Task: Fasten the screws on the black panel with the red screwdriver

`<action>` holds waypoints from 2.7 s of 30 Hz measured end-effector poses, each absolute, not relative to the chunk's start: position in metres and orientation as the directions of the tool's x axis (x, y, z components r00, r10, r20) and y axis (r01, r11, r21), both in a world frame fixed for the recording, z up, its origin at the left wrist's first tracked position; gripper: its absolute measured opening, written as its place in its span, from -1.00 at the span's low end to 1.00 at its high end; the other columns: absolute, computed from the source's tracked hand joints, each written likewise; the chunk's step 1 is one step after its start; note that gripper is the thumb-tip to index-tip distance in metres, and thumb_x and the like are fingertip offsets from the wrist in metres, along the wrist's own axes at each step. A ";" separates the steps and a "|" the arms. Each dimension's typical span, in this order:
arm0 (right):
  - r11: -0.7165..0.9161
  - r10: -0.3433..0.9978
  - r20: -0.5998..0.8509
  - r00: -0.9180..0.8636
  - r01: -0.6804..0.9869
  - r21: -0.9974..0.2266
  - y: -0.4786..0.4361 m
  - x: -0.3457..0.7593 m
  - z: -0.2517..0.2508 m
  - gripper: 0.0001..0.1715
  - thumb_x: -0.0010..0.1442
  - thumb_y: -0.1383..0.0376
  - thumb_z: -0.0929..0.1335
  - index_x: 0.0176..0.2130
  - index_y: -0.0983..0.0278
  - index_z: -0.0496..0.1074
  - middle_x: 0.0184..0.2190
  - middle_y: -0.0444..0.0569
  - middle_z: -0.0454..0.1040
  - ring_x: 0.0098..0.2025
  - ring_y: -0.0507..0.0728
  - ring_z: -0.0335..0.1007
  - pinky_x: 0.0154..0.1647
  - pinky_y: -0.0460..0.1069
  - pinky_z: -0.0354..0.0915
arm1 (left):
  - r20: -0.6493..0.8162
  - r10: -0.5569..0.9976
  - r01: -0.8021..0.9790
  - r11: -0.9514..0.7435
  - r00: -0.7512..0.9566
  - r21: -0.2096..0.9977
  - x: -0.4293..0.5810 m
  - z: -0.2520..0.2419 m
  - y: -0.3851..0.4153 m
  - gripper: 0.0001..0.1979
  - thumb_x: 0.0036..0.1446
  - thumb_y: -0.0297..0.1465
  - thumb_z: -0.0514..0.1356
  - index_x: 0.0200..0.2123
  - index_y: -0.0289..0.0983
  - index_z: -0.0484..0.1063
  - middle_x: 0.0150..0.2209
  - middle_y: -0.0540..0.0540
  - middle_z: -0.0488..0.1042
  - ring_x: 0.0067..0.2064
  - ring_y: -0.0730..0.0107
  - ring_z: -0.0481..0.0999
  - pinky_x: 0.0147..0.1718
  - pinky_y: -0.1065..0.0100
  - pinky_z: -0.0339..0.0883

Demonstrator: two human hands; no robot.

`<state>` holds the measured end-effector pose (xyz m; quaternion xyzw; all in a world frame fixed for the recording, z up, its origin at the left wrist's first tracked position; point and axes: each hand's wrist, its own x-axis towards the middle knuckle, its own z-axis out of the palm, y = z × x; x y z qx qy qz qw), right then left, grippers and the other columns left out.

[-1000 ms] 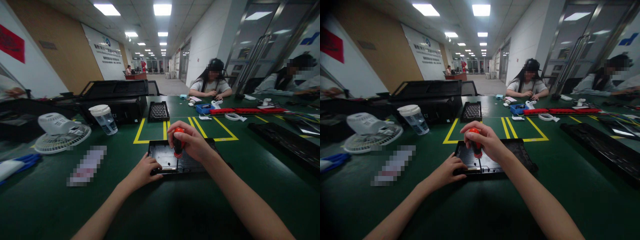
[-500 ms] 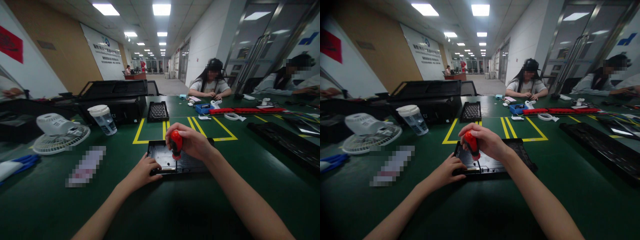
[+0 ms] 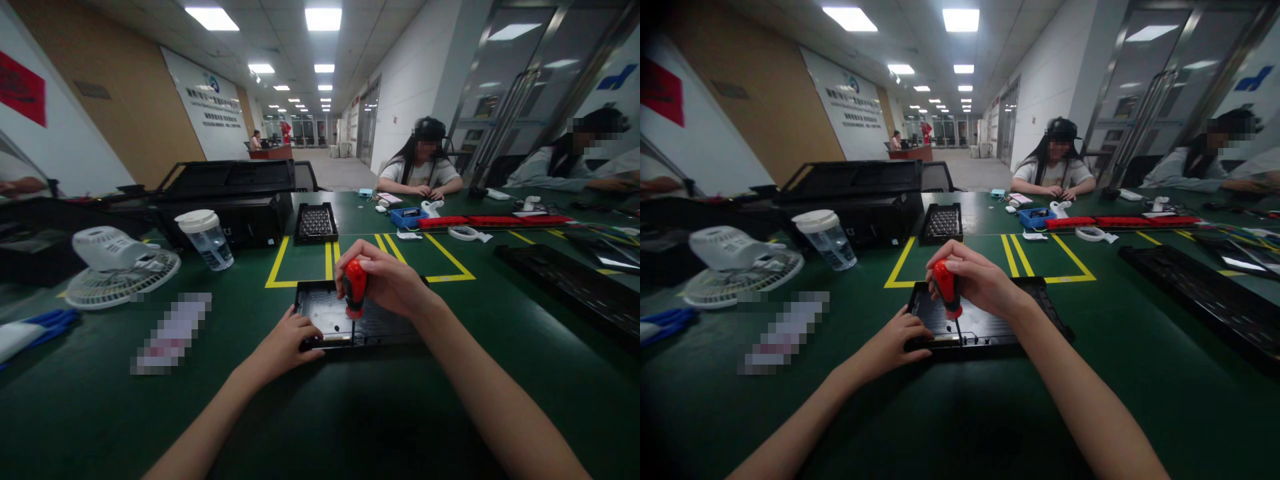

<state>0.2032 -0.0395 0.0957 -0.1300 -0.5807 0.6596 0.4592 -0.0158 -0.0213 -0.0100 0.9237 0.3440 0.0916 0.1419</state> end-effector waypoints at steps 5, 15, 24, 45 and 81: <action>0.110 0.769 0.350 -0.535 -0.428 -0.897 -0.042 0.204 0.099 -0.88 0.13 0.35 0.23 -0.27 0.32 0.30 -0.36 -0.04 0.33 -0.31 0.07 0.31 -0.24 0.05 0.29 | 0.076 0.662 0.609 -0.723 0.745 0.326 -0.016 -0.010 -0.022 -0.76 0.04 -0.22 0.17 -0.21 -0.13 0.44 -0.24 -0.03 0.43 -0.12 0.28 0.38 0.14 -0.09 -0.18; 0.151 0.785 0.341 -0.517 -0.374 -0.915 -0.041 0.210 0.100 -0.89 0.14 0.35 0.24 -0.26 0.30 0.27 -0.33 -0.04 0.35 -0.31 0.07 0.33 -0.23 0.09 0.31 | 0.070 0.660 0.606 -0.723 0.748 0.332 -0.016 -0.012 -0.020 -0.76 0.04 -0.20 0.16 -0.22 -0.13 0.44 -0.24 -0.03 0.43 -0.11 0.26 0.37 0.14 -0.10 -0.20; 0.248 0.806 0.348 -0.479 -0.260 -0.933 -0.040 0.217 0.102 -0.89 0.14 0.31 0.28 -0.29 0.28 0.21 -0.34 -0.08 0.34 -0.31 0.05 0.32 -0.28 -0.01 0.29 | 0.066 0.662 0.607 -0.719 0.747 0.339 -0.017 -0.011 -0.020 -0.76 0.04 -0.21 0.16 -0.21 -0.13 0.43 -0.22 -0.03 0.43 -0.10 0.26 0.37 0.15 -0.12 -0.21; 0.514 0.783 0.460 -0.418 0.019 -0.858 -0.045 0.219 0.111 -0.84 0.13 0.29 0.31 -0.37 0.30 0.21 -0.33 -0.07 0.30 -0.30 0.02 0.26 -0.32 -0.07 0.20 | 0.076 0.661 0.603 -0.721 0.747 0.342 -0.017 -0.014 -0.020 -0.76 0.04 -0.21 0.16 -0.21 -0.14 0.43 -0.21 -0.03 0.43 -0.10 0.27 0.37 0.15 -0.11 -0.23; 0.650 0.716 0.662 -0.221 0.557 -0.517 -0.054 0.204 0.111 -0.78 0.15 0.22 0.27 -0.44 0.27 0.17 -0.51 -0.15 0.21 -0.46 0.00 0.16 -0.42 -0.06 0.09 | 0.073 0.659 0.604 -0.724 0.749 0.333 -0.016 -0.010 -0.021 -0.76 0.05 -0.20 0.15 -0.21 -0.13 0.43 -0.24 -0.02 0.42 -0.12 0.28 0.38 0.15 -0.11 -0.22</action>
